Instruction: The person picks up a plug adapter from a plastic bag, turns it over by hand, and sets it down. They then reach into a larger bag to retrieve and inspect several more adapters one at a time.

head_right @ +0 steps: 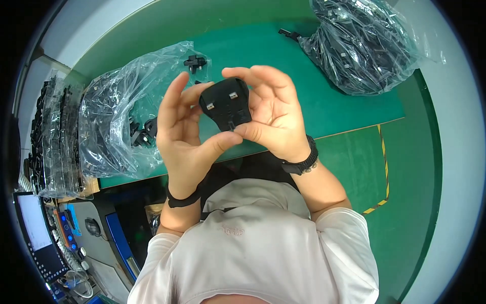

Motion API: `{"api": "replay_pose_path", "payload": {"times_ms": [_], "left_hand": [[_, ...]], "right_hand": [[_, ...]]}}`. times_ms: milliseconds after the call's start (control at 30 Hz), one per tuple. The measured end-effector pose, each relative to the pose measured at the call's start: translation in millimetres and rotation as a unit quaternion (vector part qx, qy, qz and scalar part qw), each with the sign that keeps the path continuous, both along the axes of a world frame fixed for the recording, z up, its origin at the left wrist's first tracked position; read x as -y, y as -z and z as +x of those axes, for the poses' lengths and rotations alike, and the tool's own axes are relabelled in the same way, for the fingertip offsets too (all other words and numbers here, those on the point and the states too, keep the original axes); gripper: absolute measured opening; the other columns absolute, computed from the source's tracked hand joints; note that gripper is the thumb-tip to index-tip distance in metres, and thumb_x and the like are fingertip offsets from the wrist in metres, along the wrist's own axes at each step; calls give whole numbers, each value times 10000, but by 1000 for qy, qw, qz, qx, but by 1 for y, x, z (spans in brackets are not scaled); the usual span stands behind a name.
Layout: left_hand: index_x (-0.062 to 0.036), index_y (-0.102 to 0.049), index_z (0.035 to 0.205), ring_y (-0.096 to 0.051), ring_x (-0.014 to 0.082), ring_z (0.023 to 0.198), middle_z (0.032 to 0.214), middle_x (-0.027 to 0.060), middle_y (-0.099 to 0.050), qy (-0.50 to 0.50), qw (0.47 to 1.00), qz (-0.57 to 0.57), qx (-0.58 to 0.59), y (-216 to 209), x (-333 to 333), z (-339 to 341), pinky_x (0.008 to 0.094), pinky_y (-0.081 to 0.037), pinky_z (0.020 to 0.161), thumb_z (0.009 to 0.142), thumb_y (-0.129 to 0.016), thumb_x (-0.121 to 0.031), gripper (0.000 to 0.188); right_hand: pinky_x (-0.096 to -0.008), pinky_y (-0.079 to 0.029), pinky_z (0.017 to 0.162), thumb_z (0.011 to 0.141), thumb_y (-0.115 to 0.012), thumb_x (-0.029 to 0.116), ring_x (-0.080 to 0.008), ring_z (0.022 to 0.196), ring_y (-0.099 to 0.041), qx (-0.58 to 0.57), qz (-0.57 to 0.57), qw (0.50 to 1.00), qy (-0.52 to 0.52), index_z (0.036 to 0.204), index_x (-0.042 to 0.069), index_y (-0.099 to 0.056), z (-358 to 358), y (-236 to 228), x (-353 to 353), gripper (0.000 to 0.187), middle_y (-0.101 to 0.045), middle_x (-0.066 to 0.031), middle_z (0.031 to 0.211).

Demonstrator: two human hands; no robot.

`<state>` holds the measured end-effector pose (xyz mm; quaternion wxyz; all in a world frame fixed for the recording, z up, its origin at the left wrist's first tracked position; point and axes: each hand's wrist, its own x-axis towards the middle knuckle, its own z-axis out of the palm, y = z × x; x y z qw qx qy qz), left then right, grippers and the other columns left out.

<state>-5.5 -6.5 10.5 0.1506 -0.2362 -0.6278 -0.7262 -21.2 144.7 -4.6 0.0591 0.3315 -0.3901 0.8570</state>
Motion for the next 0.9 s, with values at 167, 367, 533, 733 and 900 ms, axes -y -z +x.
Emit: {"api": "replay_pose_path", "payload": {"times_ms": [167,367,533,733,900], "left_hand": [[61,-459,1268,-569,235,1072,1166,176,-570,-37,994,-92,-50,-2,7,1,356,-440,960,540,-882,-92,855],[27,-593,1134,-598,241,913,1039,122,-635,-52,993,-68,-83,-3,7,-6,331,-491,800,538,-866,-197,693],[21,-499,1260,-521,232,1149,1205,149,-565,-47,978,-184,-82,-15,3,-3,347,-405,934,563,-866,-290,847],[-33,-557,1184,-511,234,1102,1194,102,-564,-151,959,-241,1,16,25,3,337,-385,928,665,-786,-87,569],[-46,-601,1093,-515,265,1057,1135,99,-593,-201,946,-254,29,25,37,7,356,-390,918,675,-764,-59,449]], "right_hand": [[-426,-391,1006,665,-772,-31,-298,1213,-458,-39,110,992,48,1339,5,-337,2,-11,-14,802,-434,-232,1323],[-396,-390,987,605,-809,33,-285,1201,-498,-127,283,937,163,1357,38,-344,2,-31,-32,884,-563,-198,1205],[-312,-410,833,581,-857,133,-224,1047,-552,-211,254,889,317,1397,55,-248,1,-45,-60,1021,-601,-194,1169],[-286,-392,832,589,-858,168,-185,1009,-549,-242,268,814,454,1378,38,-289,9,-66,-103,982,-611,-184,1165],[-282,-389,849,601,-847,139,-204,1068,-567,-270,293,773,493,1371,40,-308,20,-75,-119,946,-608,-190,1170]]}}
